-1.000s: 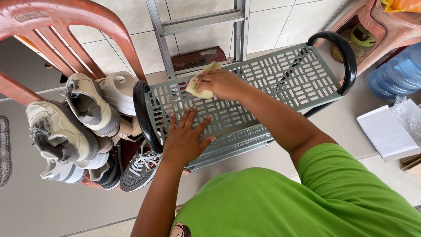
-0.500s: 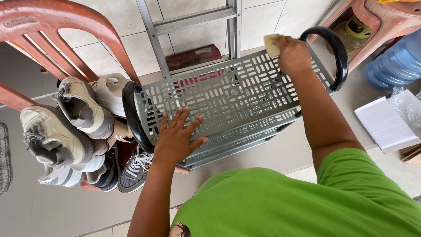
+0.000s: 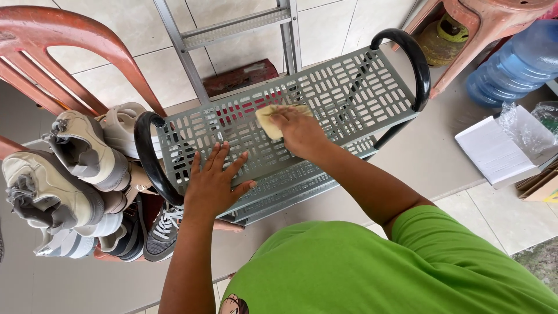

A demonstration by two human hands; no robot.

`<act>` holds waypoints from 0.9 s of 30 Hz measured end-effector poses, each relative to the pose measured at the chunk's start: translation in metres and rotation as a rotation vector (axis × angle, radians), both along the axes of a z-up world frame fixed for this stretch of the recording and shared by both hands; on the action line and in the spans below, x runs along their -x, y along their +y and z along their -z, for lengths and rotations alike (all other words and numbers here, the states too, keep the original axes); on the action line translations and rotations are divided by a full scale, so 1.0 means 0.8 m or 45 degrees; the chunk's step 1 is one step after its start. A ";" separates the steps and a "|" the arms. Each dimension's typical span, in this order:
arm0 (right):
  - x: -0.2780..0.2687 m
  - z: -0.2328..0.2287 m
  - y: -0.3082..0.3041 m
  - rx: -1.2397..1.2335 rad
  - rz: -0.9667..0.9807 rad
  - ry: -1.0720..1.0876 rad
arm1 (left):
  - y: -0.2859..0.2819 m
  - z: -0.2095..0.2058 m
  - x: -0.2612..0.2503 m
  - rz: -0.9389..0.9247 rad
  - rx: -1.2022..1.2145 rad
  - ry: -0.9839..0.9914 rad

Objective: The person wipes the surface of a grey plastic shoe rack using a yellow sponge. They systematically clean the top shelf and the side edges while holding the rack steady with their left hand.

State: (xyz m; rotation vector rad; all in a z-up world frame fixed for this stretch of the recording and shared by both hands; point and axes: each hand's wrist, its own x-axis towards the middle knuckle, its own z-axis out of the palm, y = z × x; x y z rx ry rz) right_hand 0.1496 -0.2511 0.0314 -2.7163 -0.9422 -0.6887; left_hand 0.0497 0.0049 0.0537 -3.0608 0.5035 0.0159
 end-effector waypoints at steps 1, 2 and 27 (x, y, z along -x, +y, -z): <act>0.007 -0.016 -0.007 0.000 -0.002 0.001 | 0.001 0.003 -0.001 -0.002 0.000 0.001; 0.015 -0.031 -0.014 -0.100 -0.123 0.060 | 0.003 0.006 -0.001 0.017 0.020 -0.029; 0.101 -0.008 -0.080 -0.215 -0.204 0.107 | 0.009 0.053 -0.004 -0.015 0.115 -0.375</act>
